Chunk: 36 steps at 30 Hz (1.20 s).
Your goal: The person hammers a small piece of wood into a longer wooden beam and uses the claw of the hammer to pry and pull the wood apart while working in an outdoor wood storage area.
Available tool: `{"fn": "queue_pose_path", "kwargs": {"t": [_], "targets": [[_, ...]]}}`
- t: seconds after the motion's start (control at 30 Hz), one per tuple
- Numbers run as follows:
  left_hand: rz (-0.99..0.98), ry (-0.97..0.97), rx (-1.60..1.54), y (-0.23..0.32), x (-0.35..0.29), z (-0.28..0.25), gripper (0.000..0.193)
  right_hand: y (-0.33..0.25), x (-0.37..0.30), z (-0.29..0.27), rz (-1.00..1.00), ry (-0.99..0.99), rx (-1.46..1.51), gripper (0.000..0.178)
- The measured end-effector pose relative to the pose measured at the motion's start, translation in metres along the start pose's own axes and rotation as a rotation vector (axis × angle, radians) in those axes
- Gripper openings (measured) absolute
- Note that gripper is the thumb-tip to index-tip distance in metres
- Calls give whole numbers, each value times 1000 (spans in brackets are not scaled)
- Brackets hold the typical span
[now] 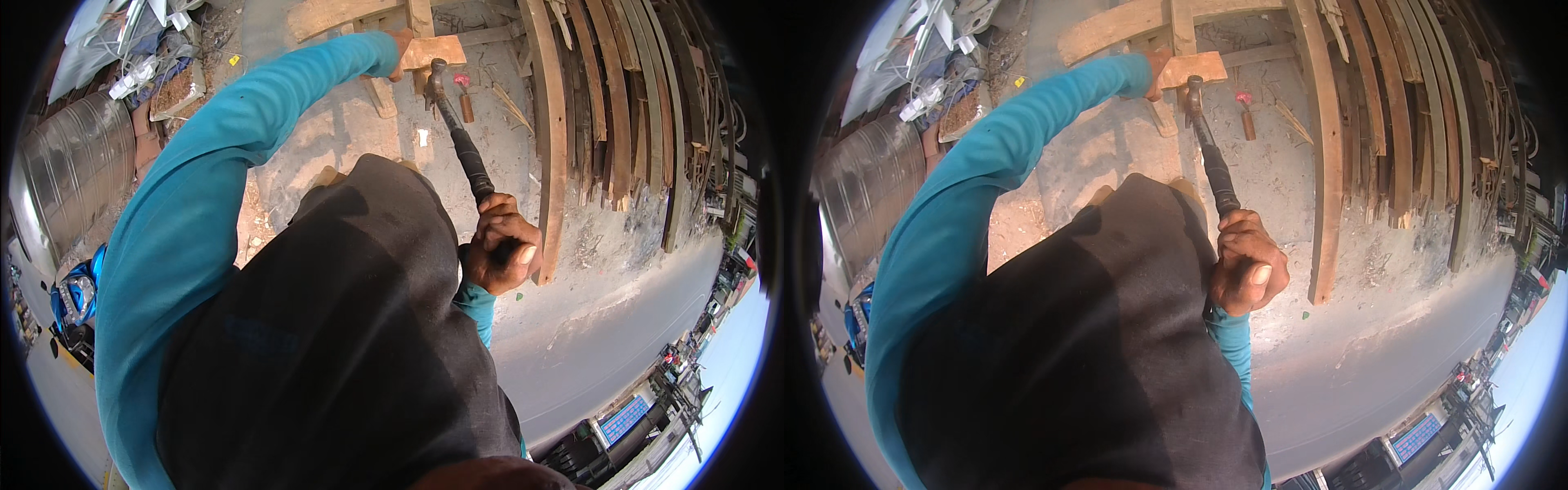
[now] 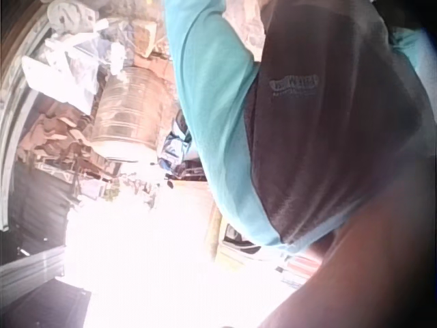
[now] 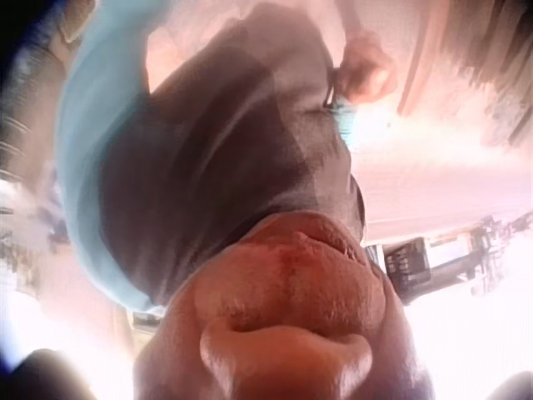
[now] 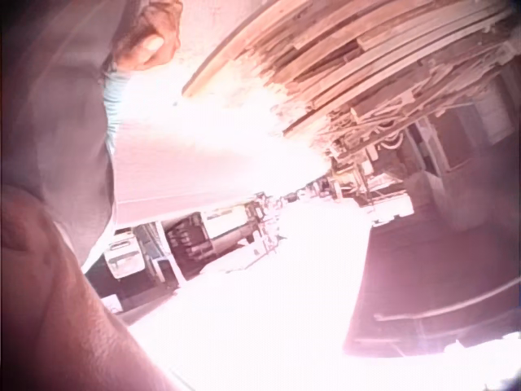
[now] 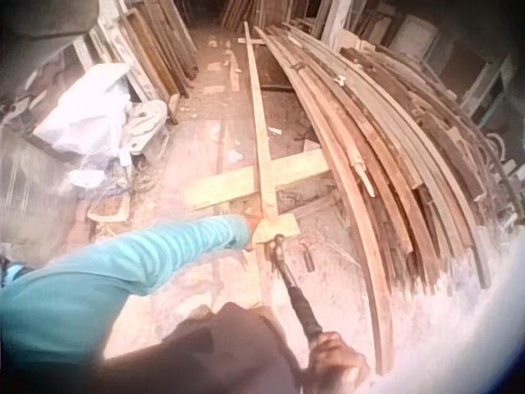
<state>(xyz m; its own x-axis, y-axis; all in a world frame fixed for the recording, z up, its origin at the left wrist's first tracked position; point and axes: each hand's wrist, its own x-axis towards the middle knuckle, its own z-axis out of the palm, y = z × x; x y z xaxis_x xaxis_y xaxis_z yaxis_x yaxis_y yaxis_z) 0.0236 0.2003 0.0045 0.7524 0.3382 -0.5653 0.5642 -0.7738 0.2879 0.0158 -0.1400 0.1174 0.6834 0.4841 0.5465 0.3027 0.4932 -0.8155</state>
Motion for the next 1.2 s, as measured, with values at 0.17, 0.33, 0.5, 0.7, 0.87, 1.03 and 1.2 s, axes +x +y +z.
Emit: {"fn": "queue_pose_path", "kwargs": {"t": [0.17,0.33,0.5,0.7,0.87,1.03,1.2], "targets": [[105,18,-133,-20,59,22,78,9,149,13,192,-33,144,39],[79,205,62,-1,51,3,72,8,51,1,32,-53,-75,49],[53,158,-183,-2,43,10,74,56,76,-100,895,162,-374,39],[-152,86,-238,-4,10,-16,72,34,125,7,193,-47,90,49],[-146,130,-224,7,-2,-10,72,38,111,-35,147,-52,85,47],[-121,191,-264,1,9,-9,76,50,69,-78,319,274,131,43],[-12,187,-297,-13,19,-1,76,35,28,-60,389,461,-45,46]]}}
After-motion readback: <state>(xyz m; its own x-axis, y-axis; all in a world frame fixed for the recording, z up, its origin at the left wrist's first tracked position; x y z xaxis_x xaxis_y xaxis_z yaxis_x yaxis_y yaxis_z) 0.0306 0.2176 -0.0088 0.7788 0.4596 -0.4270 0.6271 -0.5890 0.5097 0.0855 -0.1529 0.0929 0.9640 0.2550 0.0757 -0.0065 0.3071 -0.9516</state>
